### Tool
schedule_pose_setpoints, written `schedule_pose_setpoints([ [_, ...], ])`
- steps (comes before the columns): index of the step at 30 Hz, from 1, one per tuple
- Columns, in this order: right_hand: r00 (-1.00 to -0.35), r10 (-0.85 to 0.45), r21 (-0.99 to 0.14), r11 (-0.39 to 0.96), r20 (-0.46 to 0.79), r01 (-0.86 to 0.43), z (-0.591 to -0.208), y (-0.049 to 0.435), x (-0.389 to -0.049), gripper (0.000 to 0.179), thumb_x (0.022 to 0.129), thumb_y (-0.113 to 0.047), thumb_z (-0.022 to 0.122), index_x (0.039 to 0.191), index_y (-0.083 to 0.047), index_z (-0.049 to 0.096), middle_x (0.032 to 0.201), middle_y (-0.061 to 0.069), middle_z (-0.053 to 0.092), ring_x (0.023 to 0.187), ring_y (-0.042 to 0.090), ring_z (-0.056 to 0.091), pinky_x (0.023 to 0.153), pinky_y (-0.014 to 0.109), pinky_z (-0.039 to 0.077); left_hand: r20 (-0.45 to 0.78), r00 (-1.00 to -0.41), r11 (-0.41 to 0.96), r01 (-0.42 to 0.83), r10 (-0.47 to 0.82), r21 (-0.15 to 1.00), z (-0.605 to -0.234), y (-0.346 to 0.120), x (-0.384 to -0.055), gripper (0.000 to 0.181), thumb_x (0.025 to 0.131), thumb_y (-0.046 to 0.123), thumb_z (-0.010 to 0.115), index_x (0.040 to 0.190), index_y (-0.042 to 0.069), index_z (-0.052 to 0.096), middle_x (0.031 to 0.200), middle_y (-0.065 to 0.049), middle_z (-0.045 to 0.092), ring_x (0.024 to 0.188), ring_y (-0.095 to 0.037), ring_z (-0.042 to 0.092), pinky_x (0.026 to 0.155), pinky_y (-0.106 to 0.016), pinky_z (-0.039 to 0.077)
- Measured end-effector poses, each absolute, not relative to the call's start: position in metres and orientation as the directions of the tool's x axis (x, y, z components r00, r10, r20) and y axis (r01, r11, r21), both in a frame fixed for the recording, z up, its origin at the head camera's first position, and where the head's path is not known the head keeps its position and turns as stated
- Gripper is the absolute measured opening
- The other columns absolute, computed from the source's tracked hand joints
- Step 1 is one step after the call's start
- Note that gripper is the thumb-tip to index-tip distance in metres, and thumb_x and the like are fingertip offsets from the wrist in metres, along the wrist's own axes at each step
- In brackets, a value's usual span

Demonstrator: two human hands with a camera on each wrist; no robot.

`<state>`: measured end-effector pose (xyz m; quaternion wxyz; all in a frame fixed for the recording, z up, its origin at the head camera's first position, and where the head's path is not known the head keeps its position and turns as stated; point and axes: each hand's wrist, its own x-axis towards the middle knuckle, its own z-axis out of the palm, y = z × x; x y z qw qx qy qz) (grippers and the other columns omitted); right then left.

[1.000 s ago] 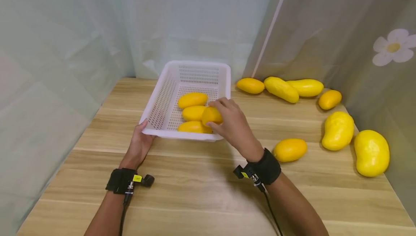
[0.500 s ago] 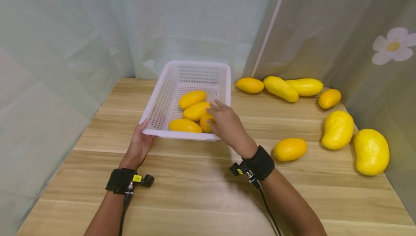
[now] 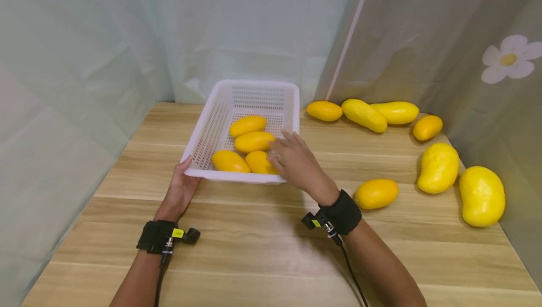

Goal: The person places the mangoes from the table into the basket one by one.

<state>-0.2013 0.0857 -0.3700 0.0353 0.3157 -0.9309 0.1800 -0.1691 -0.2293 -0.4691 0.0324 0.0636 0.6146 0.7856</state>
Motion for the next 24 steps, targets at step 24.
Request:
schedule_pose_setpoints([
  [24, -0.801, -0.502, -0.481, 0.641, 0.326, -0.598, -0.352, 0.114, -0.208, 0.049, 0.100, -0.021, 0.065, 0.145, -0.006, 0.053, 0.147, 0.017, 0.053, 0.144, 0.038, 0.036, 0.118, 0.057, 0.022, 0.056, -0.990, -0.248, 0.023, 0.129, 0.969, -0.468, -0.231, -0.168, 0.063, 0.105, 0.049, 0.032, 0.163, 0.031, 0.016, 0.170, 0.000, 0.009, 0.151, -0.024, 0.015, 0.121, -0.035, 0.016],
])
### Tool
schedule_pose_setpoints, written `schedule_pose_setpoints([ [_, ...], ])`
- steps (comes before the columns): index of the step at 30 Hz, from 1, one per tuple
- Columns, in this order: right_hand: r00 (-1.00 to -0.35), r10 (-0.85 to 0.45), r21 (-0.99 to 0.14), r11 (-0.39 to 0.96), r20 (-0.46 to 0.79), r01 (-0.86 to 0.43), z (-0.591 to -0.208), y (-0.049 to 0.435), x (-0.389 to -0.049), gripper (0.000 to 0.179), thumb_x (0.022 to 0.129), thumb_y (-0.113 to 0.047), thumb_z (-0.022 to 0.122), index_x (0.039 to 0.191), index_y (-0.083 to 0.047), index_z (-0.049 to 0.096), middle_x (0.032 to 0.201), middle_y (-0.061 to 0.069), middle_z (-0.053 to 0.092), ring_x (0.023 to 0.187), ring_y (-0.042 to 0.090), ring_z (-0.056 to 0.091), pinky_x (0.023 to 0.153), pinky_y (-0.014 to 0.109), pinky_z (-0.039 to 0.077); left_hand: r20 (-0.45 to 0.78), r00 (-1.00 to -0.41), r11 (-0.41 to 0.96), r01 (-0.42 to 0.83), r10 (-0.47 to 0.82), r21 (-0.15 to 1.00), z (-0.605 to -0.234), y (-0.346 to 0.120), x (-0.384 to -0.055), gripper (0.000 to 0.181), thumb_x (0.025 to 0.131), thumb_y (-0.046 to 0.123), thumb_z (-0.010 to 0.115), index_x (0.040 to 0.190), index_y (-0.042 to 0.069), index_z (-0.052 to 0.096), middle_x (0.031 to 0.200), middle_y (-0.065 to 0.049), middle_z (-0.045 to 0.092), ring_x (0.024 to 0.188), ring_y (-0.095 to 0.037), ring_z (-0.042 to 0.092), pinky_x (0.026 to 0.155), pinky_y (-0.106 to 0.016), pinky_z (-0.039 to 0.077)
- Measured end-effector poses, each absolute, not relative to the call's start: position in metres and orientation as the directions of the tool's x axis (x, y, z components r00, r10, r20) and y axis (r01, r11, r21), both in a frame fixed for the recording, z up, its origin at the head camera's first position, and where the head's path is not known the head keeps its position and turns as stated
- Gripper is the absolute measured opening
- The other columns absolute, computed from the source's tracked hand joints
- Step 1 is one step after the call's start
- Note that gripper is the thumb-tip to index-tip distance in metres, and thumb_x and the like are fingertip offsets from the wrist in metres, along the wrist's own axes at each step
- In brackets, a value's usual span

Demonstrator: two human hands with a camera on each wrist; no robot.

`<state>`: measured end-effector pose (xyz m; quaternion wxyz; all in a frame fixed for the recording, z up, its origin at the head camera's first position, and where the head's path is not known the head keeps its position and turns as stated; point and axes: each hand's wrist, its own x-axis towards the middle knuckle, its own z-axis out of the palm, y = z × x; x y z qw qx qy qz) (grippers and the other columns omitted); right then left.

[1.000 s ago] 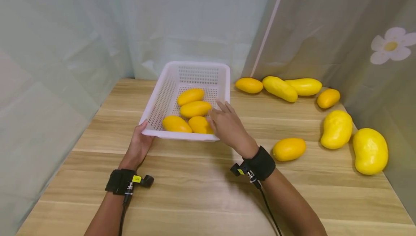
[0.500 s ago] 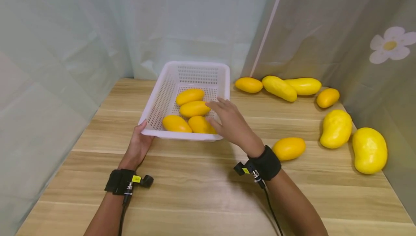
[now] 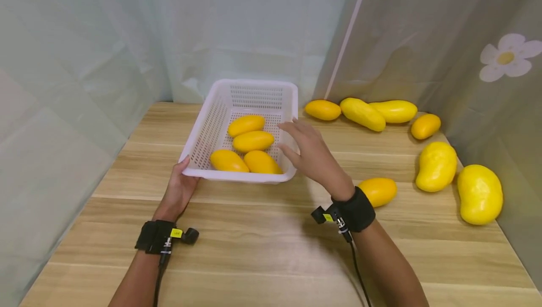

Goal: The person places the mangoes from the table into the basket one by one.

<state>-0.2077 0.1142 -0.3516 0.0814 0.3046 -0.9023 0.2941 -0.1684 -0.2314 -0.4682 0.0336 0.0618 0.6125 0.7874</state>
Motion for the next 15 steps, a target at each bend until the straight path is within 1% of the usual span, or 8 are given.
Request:
schedule_pose_setpoints([
  [3, -0.803, -0.481, -0.494, 0.634, 0.351, -0.595, -0.350, 0.119, -0.210, 0.050, 0.100, -0.021, 0.065, 0.146, -0.005, 0.052, 0.148, 0.016, 0.052, 0.142, 0.036, 0.039, 0.117, 0.055, 0.024, 0.060, -0.990, -0.249, 0.026, 0.131, 0.968, -0.467, -0.232, -0.168, 0.063, 0.105, 0.048, 0.032, 0.163, 0.030, 0.016, 0.170, 0.000, 0.009, 0.151, -0.024, 0.015, 0.121, -0.034, 0.016],
  [9, -0.819, -0.442, -0.526, 0.629, 0.365, -0.573, -0.348, 0.127, -0.215, 0.056, 0.101, -0.023, 0.064, 0.151, -0.006, 0.045, 0.154, 0.016, 0.045, 0.145, 0.034, 0.035, 0.119, 0.051, 0.024, 0.061, -0.990, -0.242, 0.028, 0.126, 0.970, -0.466, -0.232, -0.167, 0.063, 0.105, 0.050, 0.032, 0.163, 0.031, 0.017, 0.170, 0.000, 0.009, 0.151, -0.025, 0.014, 0.122, -0.036, 0.015],
  [11, -0.817, -0.430, -0.539, 0.614, 0.384, -0.577, -0.349, 0.129, -0.218, 0.057, 0.101, -0.021, 0.063, 0.152, -0.004, 0.043, 0.155, 0.017, 0.044, 0.145, 0.035, 0.035, 0.120, 0.050, 0.024, 0.055, -0.991, -0.238, 0.025, 0.119, 0.971, -0.466, -0.232, -0.166, 0.063, 0.104, 0.051, 0.033, 0.163, 0.032, 0.018, 0.170, 0.001, 0.011, 0.151, -0.024, 0.016, 0.121, -0.034, 0.017],
  [15, -0.838, -0.382, -0.578, 0.607, 0.390, -0.546, -0.352, 0.135, -0.225, 0.059, 0.102, -0.019, 0.061, 0.154, -0.005, 0.039, 0.155, 0.016, 0.043, 0.144, 0.034, 0.037, 0.119, 0.049, 0.025, 0.057, -0.992, -0.228, 0.030, 0.115, 0.973, -0.466, -0.231, -0.166, 0.063, 0.105, 0.051, 0.034, 0.163, 0.031, 0.019, 0.169, 0.000, 0.012, 0.151, -0.023, 0.017, 0.118, -0.028, 0.023],
])
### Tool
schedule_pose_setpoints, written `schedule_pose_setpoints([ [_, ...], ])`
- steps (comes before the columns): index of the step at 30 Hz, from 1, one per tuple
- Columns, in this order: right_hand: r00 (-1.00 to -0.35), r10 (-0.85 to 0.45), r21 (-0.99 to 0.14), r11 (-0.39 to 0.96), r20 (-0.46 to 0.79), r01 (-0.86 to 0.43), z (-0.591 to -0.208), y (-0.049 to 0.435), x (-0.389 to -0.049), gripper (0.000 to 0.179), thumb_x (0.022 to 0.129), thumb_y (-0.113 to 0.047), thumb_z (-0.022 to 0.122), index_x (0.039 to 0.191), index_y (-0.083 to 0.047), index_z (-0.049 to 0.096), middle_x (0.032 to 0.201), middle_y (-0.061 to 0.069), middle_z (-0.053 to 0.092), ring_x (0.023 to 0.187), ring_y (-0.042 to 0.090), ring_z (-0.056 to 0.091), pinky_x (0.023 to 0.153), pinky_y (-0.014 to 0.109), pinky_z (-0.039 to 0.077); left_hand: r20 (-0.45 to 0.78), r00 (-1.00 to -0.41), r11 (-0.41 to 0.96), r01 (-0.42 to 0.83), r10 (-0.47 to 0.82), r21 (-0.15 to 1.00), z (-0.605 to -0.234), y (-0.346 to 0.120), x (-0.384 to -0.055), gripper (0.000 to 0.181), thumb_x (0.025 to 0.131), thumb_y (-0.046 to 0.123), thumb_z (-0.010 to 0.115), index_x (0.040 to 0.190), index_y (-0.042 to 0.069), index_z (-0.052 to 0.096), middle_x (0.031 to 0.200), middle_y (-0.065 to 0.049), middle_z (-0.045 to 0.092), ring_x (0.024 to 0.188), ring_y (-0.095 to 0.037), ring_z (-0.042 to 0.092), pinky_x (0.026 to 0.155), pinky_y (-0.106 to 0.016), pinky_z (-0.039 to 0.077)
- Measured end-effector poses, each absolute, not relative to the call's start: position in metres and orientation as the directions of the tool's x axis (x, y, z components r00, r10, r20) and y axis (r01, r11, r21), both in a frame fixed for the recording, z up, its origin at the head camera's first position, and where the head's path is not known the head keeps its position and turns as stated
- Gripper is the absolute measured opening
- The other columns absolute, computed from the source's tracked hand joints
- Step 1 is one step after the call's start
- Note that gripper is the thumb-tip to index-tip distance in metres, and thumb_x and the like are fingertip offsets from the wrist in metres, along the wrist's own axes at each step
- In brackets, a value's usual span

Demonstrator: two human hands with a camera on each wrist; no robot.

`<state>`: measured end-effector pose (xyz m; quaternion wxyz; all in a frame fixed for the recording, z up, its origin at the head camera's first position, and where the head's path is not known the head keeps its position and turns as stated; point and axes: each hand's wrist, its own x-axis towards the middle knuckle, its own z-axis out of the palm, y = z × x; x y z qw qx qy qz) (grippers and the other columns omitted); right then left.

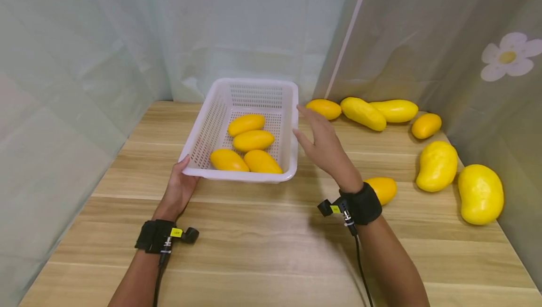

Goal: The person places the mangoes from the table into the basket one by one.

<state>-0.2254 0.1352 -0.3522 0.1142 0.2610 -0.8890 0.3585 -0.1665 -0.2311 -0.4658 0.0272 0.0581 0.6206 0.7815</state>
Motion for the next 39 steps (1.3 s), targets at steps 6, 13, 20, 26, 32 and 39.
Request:
schedule_pose_setpoints([
  [6, -0.873, -0.325, -0.630, 0.605, 0.363, -0.487, -0.359, 0.145, -0.238, 0.060, 0.102, -0.015, 0.060, 0.156, -0.003, 0.035, 0.156, 0.016, 0.041, 0.146, 0.032, 0.033, 0.119, 0.049, 0.024, 0.056, -0.991, -0.229, 0.027, 0.118, 0.973, -0.466, -0.231, -0.166, 0.063, 0.105, 0.051, 0.033, 0.163, 0.032, 0.018, 0.169, 0.001, 0.012, 0.152, -0.023, 0.016, 0.119, -0.029, 0.021],
  [13, -0.898, -0.289, -0.653, 0.617, 0.332, -0.440, -0.368, 0.156, -0.251, 0.062, 0.101, -0.014, 0.061, 0.156, -0.002, 0.033, 0.159, 0.018, 0.037, 0.148, 0.034, 0.030, 0.120, 0.050, 0.023, 0.048, -0.991, -0.237, 0.018, 0.122, 0.971, -0.467, -0.232, -0.167, 0.063, 0.105, 0.049, 0.032, 0.163, 0.031, 0.017, 0.170, 0.001, 0.010, 0.152, -0.024, 0.014, 0.122, -0.033, 0.016],
  [20, -0.916, -0.245, -0.665, 0.631, 0.319, -0.400, -0.379, 0.162, -0.260, 0.063, 0.100, -0.012, 0.063, 0.156, -0.004, 0.034, 0.159, 0.019, 0.036, 0.148, 0.035, 0.029, 0.120, 0.051, 0.023, 0.047, -0.992, -0.230, 0.019, 0.116, 0.973, -0.468, -0.232, -0.167, 0.062, 0.105, 0.049, 0.033, 0.163, 0.033, 0.018, 0.170, 0.002, 0.011, 0.151, -0.025, 0.016, 0.122, -0.037, 0.016],
  [26, -0.928, -0.213, -0.677, 0.636, 0.307, -0.370, -0.388, 0.165, -0.267, 0.063, 0.100, -0.014, 0.062, 0.156, -0.004, 0.035, 0.159, 0.019, 0.036, 0.148, 0.037, 0.028, 0.120, 0.052, 0.021, 0.050, -0.992, -0.229, 0.023, 0.115, 0.973, -0.469, -0.232, -0.167, 0.062, 0.105, 0.049, 0.032, 0.163, 0.032, 0.018, 0.170, 0.001, 0.011, 0.152, -0.025, 0.016, 0.122, -0.036, 0.017],
  [32, -0.939, -0.188, -0.675, 0.656, 0.289, -0.339, -0.398, 0.167, -0.273, 0.063, 0.099, -0.014, 0.063, 0.155, -0.003, 0.035, 0.159, 0.020, 0.035, 0.148, 0.037, 0.028, 0.120, 0.051, 0.020, 0.050, -0.992, -0.229, 0.023, 0.116, 0.973, -0.469, -0.232, -0.166, 0.062, 0.105, 0.049, 0.032, 0.163, 0.031, 0.017, 0.170, 0.002, 0.010, 0.152, -0.024, 0.015, 0.121, -0.035, 0.017],
  [39, -0.937, -0.180, -0.667, 0.663, 0.299, -0.341, -0.406, 0.169, -0.280, 0.063, 0.099, -0.011, 0.063, 0.155, -0.002, 0.035, 0.159, 0.021, 0.035, 0.148, 0.038, 0.028, 0.121, 0.050, 0.019, 0.055, -0.991, -0.226, 0.027, 0.119, 0.974, -0.466, -0.231, -0.166, 0.061, 0.105, 0.049, 0.032, 0.163, 0.033, 0.019, 0.169, 0.003, 0.012, 0.151, -0.024, 0.017, 0.122, -0.037, 0.016],
])
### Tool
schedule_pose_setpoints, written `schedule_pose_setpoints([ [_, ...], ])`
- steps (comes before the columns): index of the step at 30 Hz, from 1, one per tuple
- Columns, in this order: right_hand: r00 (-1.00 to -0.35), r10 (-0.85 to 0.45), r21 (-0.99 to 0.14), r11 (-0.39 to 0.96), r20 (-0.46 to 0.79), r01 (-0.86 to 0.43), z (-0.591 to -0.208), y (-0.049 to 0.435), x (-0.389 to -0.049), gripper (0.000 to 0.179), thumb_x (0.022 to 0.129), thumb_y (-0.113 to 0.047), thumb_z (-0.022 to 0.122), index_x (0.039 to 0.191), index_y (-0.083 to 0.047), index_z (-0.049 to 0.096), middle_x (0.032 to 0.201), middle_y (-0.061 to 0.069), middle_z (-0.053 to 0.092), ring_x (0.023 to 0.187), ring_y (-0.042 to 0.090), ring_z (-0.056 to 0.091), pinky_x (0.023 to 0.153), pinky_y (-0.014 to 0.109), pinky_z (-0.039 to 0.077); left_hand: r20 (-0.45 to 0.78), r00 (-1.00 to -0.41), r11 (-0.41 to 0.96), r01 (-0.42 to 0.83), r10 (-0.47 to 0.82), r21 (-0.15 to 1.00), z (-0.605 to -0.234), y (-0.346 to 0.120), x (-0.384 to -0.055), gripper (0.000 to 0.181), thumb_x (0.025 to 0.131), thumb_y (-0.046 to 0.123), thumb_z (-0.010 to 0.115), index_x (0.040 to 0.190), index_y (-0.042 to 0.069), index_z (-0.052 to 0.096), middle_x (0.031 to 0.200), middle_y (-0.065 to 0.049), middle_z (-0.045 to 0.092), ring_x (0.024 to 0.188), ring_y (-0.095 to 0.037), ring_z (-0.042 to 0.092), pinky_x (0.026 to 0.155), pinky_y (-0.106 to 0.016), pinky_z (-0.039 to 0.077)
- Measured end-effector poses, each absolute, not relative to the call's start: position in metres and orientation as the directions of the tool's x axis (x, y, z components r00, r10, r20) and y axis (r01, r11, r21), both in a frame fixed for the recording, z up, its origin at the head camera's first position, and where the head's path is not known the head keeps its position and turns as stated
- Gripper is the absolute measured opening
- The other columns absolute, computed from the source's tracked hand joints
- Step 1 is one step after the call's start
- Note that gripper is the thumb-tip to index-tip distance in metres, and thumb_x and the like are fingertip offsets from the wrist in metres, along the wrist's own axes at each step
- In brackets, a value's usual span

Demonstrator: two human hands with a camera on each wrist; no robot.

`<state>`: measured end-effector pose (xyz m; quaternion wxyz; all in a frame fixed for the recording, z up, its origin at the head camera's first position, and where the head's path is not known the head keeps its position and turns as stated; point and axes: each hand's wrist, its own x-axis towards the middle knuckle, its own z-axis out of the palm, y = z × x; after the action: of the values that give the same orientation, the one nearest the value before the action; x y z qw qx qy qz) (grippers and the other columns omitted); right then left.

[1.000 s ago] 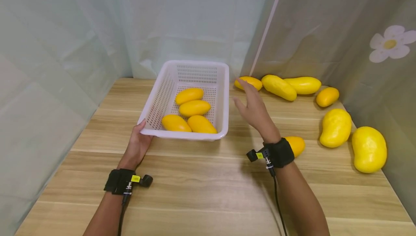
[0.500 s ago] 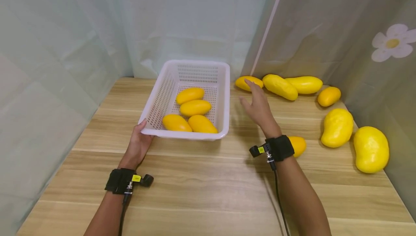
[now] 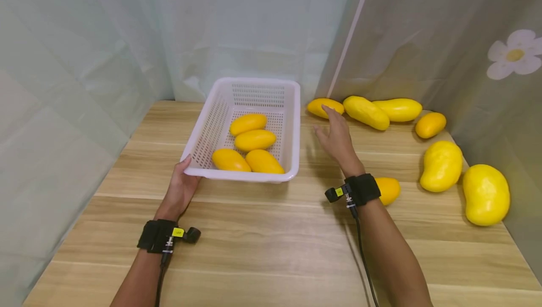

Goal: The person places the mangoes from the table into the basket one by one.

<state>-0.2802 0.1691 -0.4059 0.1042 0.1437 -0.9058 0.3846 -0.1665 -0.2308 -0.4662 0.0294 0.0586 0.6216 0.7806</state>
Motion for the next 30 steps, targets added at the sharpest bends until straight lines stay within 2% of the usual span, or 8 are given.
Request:
schedule_pose_setpoints([
  [14, -0.929, -0.173, -0.668, 0.653, 0.327, -0.356, -0.414, 0.166, -0.285, 0.064, 0.097, -0.007, 0.065, 0.154, 0.000, 0.035, 0.158, 0.023, 0.035, 0.148, 0.040, 0.026, 0.121, 0.052, 0.016, 0.040, -0.993, -0.221, 0.014, 0.115, 0.975, -0.468, -0.231, -0.168, 0.062, 0.105, 0.050, 0.033, 0.163, 0.034, 0.018, 0.169, 0.003, 0.011, 0.151, -0.024, 0.017, 0.122, -0.037, 0.016],
  [21, -0.914, -0.157, -0.643, 0.667, 0.374, -0.377, -0.422, 0.167, -0.289, 0.066, 0.095, -0.007, 0.066, 0.153, 0.002, 0.036, 0.157, 0.025, 0.035, 0.148, 0.041, 0.026, 0.121, 0.053, 0.016, 0.035, -0.993, -0.219, 0.008, 0.117, 0.976, -0.466, -0.231, -0.166, 0.063, 0.104, 0.051, 0.034, 0.162, 0.034, 0.018, 0.169, 0.003, 0.011, 0.151, -0.025, 0.016, 0.123, -0.041, 0.013],
  [30, -0.911, -0.123, -0.640, 0.675, 0.395, -0.368, -0.433, 0.166, -0.295, 0.072, 0.093, -0.011, 0.071, 0.154, -0.001, 0.035, 0.160, 0.029, 0.026, 0.150, 0.044, 0.018, 0.119, 0.062, 0.012, 0.036, -0.992, -0.208, 0.010, 0.121, 0.978, -0.468, -0.232, -0.166, 0.062, 0.104, 0.051, 0.033, 0.162, 0.035, 0.018, 0.169, 0.003, 0.011, 0.150, -0.026, 0.018, 0.122, -0.041, 0.015],
])
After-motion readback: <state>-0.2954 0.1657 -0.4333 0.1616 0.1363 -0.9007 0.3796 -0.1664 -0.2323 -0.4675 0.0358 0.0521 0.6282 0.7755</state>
